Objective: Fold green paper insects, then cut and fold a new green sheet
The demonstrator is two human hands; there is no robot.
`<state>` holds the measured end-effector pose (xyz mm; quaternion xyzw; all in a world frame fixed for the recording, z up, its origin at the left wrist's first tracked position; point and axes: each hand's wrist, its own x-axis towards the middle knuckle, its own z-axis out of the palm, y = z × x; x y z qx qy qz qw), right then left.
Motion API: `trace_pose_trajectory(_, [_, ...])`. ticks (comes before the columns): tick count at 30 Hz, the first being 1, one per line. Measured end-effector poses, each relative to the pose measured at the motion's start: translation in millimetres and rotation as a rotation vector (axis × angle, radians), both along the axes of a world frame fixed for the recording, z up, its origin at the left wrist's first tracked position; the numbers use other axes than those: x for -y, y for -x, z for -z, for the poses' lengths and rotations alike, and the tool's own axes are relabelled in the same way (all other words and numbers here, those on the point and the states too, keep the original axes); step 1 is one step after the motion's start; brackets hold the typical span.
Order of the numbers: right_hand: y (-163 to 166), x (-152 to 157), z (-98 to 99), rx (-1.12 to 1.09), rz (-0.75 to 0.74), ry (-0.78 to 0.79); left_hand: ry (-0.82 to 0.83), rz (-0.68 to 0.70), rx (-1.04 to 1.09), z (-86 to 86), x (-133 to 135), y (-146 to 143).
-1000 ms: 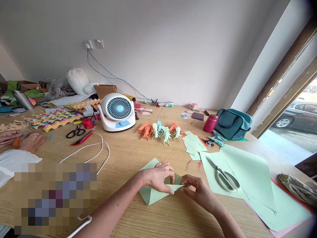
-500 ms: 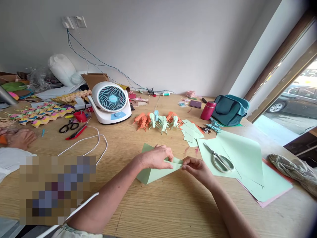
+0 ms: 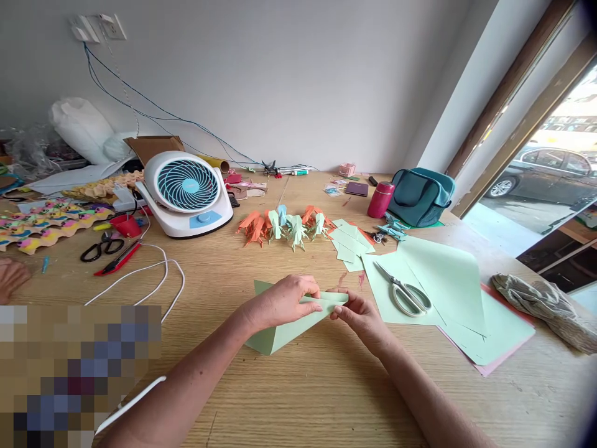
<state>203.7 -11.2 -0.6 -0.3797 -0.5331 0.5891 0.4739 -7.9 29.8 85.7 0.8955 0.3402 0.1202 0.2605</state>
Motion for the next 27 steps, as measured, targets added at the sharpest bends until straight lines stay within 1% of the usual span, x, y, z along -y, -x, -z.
trace_pose_trajectory(3, [-1, 1, -0.5, -0.017, 0.002, -0.037, 0.017, 0.028, 0.013, -0.4, -1, 0])
trace_pose_trajectory(6, [-5, 1, -1.4, 0.002, -0.038, -0.119, 0.037, 0.03, 0.018, -1.0, -3, 1])
trace_pose_trajectory(8, [-10, 1, -2.6, 0.07, -0.069, -0.176, 0.048, 0.026, 0.016, -0.9, -5, 3])
trace_pose_trajectory(12, [-17, 1, -8.0, 0.299, -0.091, -0.255, 0.065, 0.04, -0.03, -0.2, -6, 6])
trace_pose_trajectory(15, [-20, 2, -12.0, 0.416, -0.131, -0.248, 0.067, 0.057, -0.1, 0.4, -4, 7])
trace_pose_trajectory(17, [-20, 4, -12.8, 0.482, -0.188, -0.22, 0.074, 0.086, -0.14, 1.0, -3, 6])
trace_pose_trajectory(20, [-18, 6, -11.0, 0.527, -0.304, -0.166, 0.103, 0.154, -0.195, 2.3, 1, 3])
trace_pose_trajectory(22, [-17, 7, -9.7, 0.545, -0.35, -0.158, 0.12, 0.178, -0.217, 2.9, 3, 1])
trace_pose_trajectory(25, [-14, 8, -9.9, 0.572, -0.333, -0.181, 0.131, 0.178, -0.212, 3.3, 4, -1])
trace_pose_trajectory(27, [-12, 9, -11.4, 0.55, -0.329, -0.182, 0.133, 0.171, -0.203, 3.2, 4, 0])
